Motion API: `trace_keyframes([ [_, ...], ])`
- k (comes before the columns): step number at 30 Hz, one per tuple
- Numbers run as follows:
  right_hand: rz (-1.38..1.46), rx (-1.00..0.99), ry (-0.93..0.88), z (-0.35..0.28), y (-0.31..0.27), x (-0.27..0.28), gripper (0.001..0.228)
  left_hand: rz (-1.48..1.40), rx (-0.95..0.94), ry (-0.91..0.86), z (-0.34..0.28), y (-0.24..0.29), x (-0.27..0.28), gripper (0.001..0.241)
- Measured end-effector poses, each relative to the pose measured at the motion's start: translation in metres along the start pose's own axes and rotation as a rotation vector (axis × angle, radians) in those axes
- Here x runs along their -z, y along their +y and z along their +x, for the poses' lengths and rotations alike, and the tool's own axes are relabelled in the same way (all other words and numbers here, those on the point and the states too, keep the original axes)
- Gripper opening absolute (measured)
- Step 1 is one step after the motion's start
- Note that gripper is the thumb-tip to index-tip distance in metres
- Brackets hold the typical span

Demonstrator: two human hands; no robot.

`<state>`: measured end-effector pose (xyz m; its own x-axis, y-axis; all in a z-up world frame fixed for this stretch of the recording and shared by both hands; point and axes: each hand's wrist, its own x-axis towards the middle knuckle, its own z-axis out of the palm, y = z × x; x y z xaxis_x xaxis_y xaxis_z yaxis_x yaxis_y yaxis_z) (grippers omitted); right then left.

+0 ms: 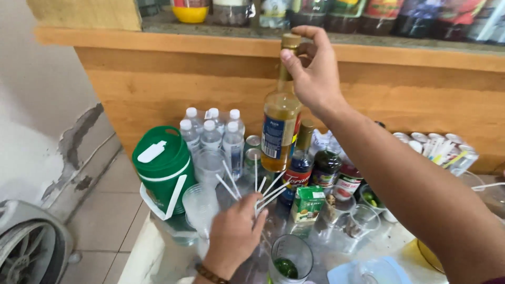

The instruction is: The person cleans a metal countertop with a cloth, then pours a yellow liquid from a pitcher into a plastic cup containing a dark red substance. They add a straw and place the cup on a shelf. The person then prepares a second drink by pouring liquids from several different bottles into a clear plastic cup.

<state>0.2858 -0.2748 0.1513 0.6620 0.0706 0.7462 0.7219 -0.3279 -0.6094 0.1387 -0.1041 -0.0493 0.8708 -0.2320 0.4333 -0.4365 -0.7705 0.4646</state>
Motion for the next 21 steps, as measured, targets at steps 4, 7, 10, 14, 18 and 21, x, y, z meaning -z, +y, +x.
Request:
trace_keyframes([
  [4,-0.012,0.001,0.001,0.001,0.01,-0.007,0.033,0.043,0.176,-0.277,-0.018,-0.019,-0.041,0.045],
  [7,-0.022,-0.019,-0.007,-0.002,0.015,-0.013,0.03,0.057,0.176,-0.208,-0.022,-0.042,-0.07,0.029],
  [10,-0.032,-0.076,-0.024,-0.007,0.018,-0.016,0.033,0.049,0.235,-0.164,-0.026,-0.057,-0.087,0.031],
  [14,-0.154,-0.063,-0.056,-0.01,0.032,-0.017,0.036,0.001,0.328,-0.191,-0.03,-0.05,-0.069,0.021],
  [18,-0.284,-0.044,-0.094,-0.015,0.035,-0.02,0.038,0.005,0.372,-0.179,-0.033,-0.049,-0.067,0.024],
  [21,-0.312,0.021,-0.084,-0.017,0.031,-0.022,0.037,-0.004,0.348,-0.113,-0.033,-0.052,-0.071,0.023],
])
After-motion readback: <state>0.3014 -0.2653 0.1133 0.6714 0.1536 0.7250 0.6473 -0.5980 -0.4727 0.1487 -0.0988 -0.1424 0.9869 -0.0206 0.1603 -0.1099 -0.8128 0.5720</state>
